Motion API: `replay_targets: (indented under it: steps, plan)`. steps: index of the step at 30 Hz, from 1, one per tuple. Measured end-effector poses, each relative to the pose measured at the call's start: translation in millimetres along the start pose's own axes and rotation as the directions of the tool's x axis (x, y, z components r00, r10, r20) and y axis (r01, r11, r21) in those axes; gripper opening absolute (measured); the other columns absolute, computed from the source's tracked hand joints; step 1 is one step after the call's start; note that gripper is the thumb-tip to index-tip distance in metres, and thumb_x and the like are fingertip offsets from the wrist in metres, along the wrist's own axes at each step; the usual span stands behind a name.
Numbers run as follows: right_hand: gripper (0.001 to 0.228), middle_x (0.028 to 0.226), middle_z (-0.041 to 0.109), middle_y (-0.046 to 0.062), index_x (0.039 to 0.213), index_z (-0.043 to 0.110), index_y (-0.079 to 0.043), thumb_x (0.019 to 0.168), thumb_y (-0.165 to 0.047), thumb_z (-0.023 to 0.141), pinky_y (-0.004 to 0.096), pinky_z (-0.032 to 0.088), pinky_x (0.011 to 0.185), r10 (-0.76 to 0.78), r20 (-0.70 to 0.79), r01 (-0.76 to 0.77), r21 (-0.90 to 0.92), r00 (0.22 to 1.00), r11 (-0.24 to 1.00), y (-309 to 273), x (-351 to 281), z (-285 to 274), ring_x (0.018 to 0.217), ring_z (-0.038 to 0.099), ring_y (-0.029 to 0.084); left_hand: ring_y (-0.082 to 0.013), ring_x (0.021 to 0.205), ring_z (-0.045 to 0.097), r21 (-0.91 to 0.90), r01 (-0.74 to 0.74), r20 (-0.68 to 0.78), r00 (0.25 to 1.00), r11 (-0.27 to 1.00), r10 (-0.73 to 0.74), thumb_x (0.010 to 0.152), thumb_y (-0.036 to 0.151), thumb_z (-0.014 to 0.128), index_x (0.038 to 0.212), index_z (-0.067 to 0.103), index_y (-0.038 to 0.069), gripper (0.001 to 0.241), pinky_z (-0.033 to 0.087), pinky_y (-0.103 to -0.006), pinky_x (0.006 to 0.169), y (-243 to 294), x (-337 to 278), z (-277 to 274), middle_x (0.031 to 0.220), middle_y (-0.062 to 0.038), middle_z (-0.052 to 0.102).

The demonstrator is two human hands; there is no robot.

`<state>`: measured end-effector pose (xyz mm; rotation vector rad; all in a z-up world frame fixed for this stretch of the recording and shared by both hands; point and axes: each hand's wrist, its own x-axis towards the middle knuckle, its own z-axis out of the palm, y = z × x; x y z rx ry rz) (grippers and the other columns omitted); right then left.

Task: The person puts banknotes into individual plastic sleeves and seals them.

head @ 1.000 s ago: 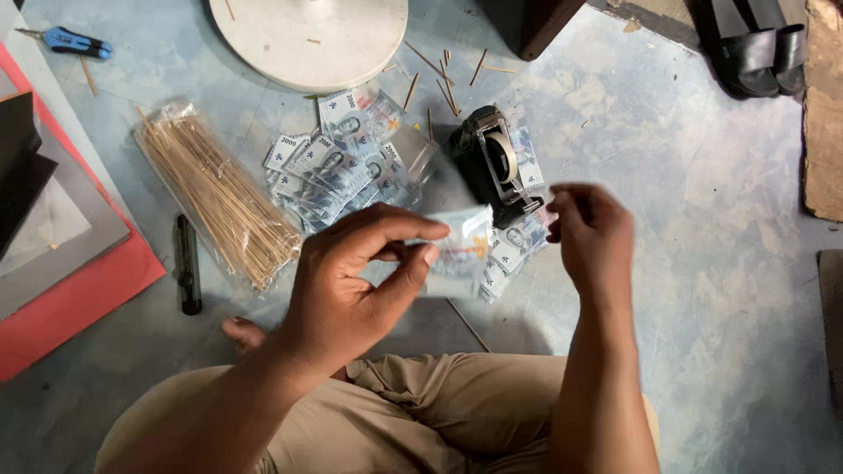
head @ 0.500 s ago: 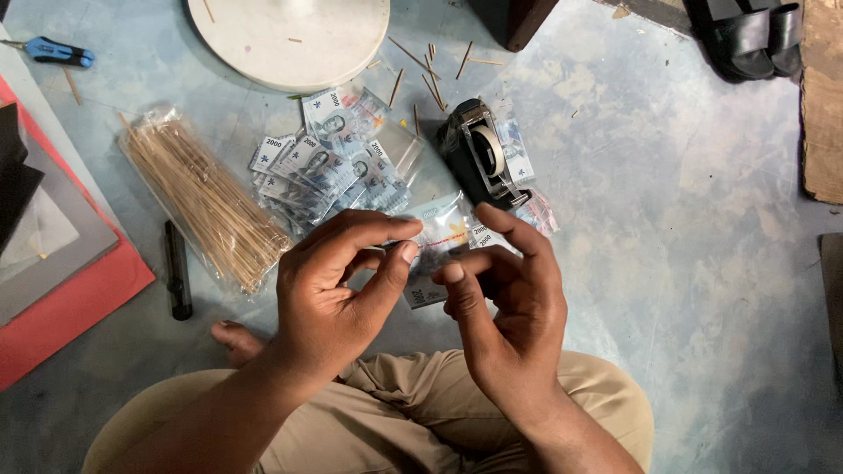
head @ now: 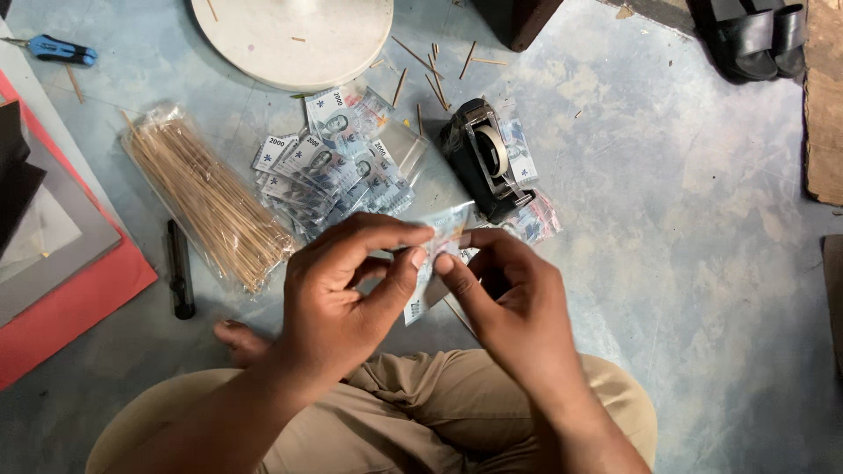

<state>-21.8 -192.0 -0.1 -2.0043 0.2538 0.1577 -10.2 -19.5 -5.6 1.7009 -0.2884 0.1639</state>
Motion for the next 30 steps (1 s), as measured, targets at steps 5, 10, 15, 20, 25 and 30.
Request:
replay_targets:
  steps: [5,10,15,20,25,30]
  plan:
    - [0.019,0.098,0.059,0.0,0.105,0.066,-0.011,0.094,-0.026,0.071,0.026,0.045,0.084,-0.285,0.11,0.268,0.147,0.952,0.952,15,11,-11,0.09,0.056,0.012,-0.0088,0.091,0.071,-0.062,0.14,-0.016,0.99,0.988,-0.141,0.095,0.007,0.069,0.107,0.072,0.007,0.012,0.062,-0.0187,0.071,-7,0,3,0.104,-0.005,0.075]
    - [0.016,0.077,0.061,-0.007,0.086,0.067,-0.012,0.093,-0.023,0.075,0.022,0.041,0.066,-0.145,0.083,0.116,0.286,0.986,0.951,29,15,3,0.074,0.051,0.003,-0.0082,0.089,0.071,-0.021,0.152,0.015,0.988,0.988,-0.152,0.094,0.009,0.069,0.105,0.073,0.009,0.012,0.064,-0.0194,0.07,-11,0,6,0.101,-0.004,0.074]
    - [0.013,0.089,0.072,-0.004,0.095,0.072,-0.011,0.09,-0.021,0.079,0.023,0.048,0.079,-0.207,0.152,0.182,0.168,0.966,0.969,24,17,-2,0.085,0.06,0.005,-0.0086,0.089,0.071,-0.031,0.17,-0.028,0.985,0.985,-0.171,0.095,0.011,0.068,0.105,0.073,0.007,0.012,0.064,-0.0193,0.069,-13,1,5,0.103,-0.005,0.075]
    - [0.029,0.098,0.066,0.0,0.109,0.06,-0.01,0.089,-0.021,0.077,0.025,0.054,0.083,-0.235,0.239,0.191,0.193,0.942,0.962,26,31,-21,0.09,0.063,0.01,-0.0055,0.076,0.05,0.022,0.152,-0.079,0.985,0.988,-0.15,0.098,0.015,0.066,0.119,0.069,0.011,0.022,0.044,-0.0204,0.064,-22,9,-7,0.112,-0.002,0.072]
    - [0.041,0.107,0.078,0.002,0.132,0.059,-0.014,0.094,-0.022,0.071,0.029,0.055,0.082,0.071,0.1,-0.056,-0.145,0.992,0.988,57,74,-55,0.092,0.073,0.013,-0.0192,0.101,0.071,0.386,-0.067,-0.131,0.983,0.92,0.126,0.099,0.009,0.07,0.139,0.059,0.01,0.041,0.054,-0.0323,0.094,-71,32,-41,0.118,-0.006,0.075]
    - [0.057,0.09,0.074,0.024,0.125,0.067,0.002,0.09,-0.04,0.082,0.039,0.061,0.057,0.377,-0.291,-0.45,-0.249,0.879,0.858,217,125,-80,0.071,0.075,0.03,-0.0314,0.093,0.068,0.651,-0.156,-0.117,0.947,0.743,0.301,0.082,-0.003,0.073,0.092,0.065,0.011,0.019,0.055,-0.0434,0.084,-160,47,-56,0.096,-0.005,0.066]
